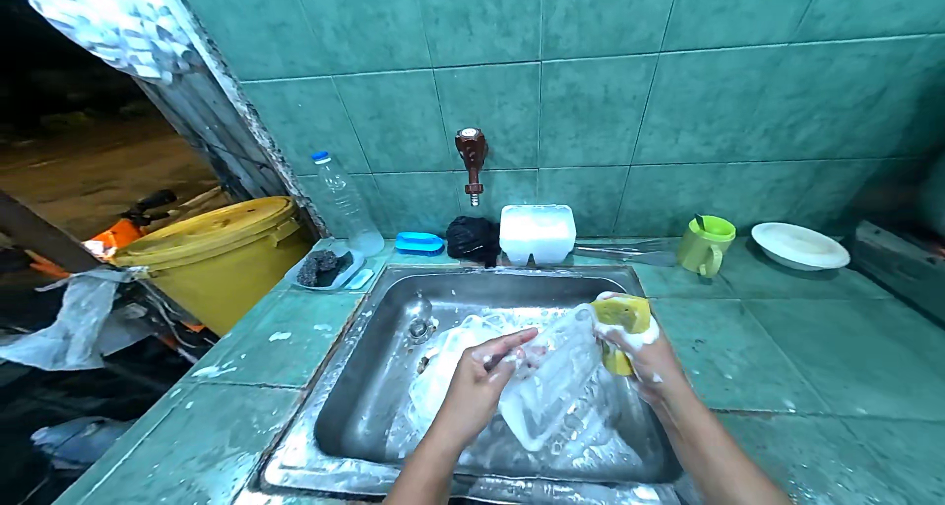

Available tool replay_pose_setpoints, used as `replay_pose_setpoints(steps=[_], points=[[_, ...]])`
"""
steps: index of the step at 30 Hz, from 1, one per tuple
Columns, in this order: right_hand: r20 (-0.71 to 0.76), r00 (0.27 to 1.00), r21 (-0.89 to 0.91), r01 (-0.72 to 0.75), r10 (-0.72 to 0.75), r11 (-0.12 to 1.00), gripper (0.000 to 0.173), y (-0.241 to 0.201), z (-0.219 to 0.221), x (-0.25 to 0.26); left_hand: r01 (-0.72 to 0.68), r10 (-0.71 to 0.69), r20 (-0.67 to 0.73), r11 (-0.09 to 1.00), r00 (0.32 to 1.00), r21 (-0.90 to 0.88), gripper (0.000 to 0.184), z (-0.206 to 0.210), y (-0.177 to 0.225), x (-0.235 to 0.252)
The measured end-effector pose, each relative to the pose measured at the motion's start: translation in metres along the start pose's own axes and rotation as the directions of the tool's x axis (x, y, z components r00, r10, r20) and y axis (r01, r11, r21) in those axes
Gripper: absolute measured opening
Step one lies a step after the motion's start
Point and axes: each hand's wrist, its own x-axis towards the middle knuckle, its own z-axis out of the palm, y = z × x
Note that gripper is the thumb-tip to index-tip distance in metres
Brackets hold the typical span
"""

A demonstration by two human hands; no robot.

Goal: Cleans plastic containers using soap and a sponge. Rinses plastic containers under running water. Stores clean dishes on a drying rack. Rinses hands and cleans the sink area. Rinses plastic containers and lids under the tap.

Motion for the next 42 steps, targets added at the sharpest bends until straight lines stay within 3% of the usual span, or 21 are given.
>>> replay_pose_setpoints(steps=[4,5,8,10,13,15,19,23,25,27,29,32,35,36,37,39,42], points=[[-0.164,0.985,-0.006,-0.048,0.046,0.999,0.042,0.003,0.013,0.004,0.125,-0.072,0.152,0.916,0.986,-0.381,0.076,0.01,-0.004,-0.01],[-0.197,0.98,-0.033,-0.049,0.041,0.998,0.042,0.005,0.019,0.006,0.188,-0.144,0.133,0.877,0.981,-0.442,0.077,0.017,-0.004,-0.013],[-0.114,0.991,-0.265,0.037,-0.069,0.964,0.054,0.02,0.042,0.005,0.313,-0.34,0.062,0.757,0.938,-0.573,0.049,0.044,-0.01,-0.011],[0.02,0.996,-0.397,0.089,-0.088,0.914,0.065,0.031,0.066,-0.01,0.3,-0.35,0.02,0.769,0.936,-0.564,0.043,0.062,-0.011,-0.002],[0.105,0.991,-0.445,0.123,-0.085,0.887,0.06,0.043,0.094,-0.047,0.313,-0.423,-0.109,0.798,0.9,-0.515,0.048,0.067,-0.01,0.009],[0.147,0.986,-0.444,0.138,-0.08,0.885,0.058,0.048,0.091,-0.041,0.342,-0.46,-0.094,0.768,0.883,-0.542,0.05,0.064,-0.011,0.007],[0.101,0.991,-0.525,-0.022,0.087,0.851,0.057,0.053,0.079,-0.016,0.361,-0.461,-0.075,0.777,0.884,-0.516,0.056,0.07,-0.022,-0.002],[0.24,0.971,-0.502,0.121,0.003,0.856,0.054,0.051,0.091,-0.044,0.399,-0.549,-0.169,0.755,0.819,-0.521,0.055,0.064,-0.023,0.003],[0.225,0.974,-0.53,0.103,0.022,0.842,0.054,0.06,0.085,-0.03,0.405,-0.544,-0.133,0.746,0.828,-0.529,0.052,0.061,-0.025,-0.001],[0.158,0.98,-0.557,-0.016,0.125,0.83,0.056,0.064,0.074,-0.005,0.419,-0.523,-0.067,0.747,0.85,-0.517,0.054,0.057,-0.027,-0.005],[0.109,0.984,-0.55,-0.059,0.141,0.833,0.059,0.06,0.062,0.017,0.447,-0.552,-0.069,0.737,0.831,-0.507,0.051,0.048,-0.021,-0.002],[0.066,0.998,-0.581,0.022,0.02,0.814,0.058,0.05,0.047,0.028,0.411,-0.556,-0.2,0.771,0.806,-0.486,0.04,0.019,-0.024,0.008],[0.037,0.99,-0.486,0.136,-0.135,0.863,0.053,0.04,0.044,0.021,0.34,-0.426,-0.489,0.904,0.762,-0.258,0.024,-0.004,-0.046,0.018],[0.047,0.98,-0.432,0.194,-0.193,0.881,0.052,0.038,0.047,0.016,0.357,-0.4,-0.571,0.914,0.717,-0.191,0.03,-0.007,-0.051,0.021],[0.065,0.961,-0.406,0.273,-0.27,0.872,0.051,0.035,0.05,0.008,0.396,-0.418,-0.602,0.901,0.681,-0.177,0.047,-0.009,-0.051,0.022],[0.133,0.877,-0.458,0.467,-0.461,0.756,0.05,0.027,0.055,-0.011,0.456,-0.558,-0.538,0.829,0.632,-0.324,0.074,-0.005,-0.04,0.024],[0.309,0.74,-0.501,0.66,-0.597,0.559,0.042,0.028,0.061,-0.044,0.389,-0.682,-0.333,0.677,0.651,-0.625,0.075,0.012,-0.01,0.022]])
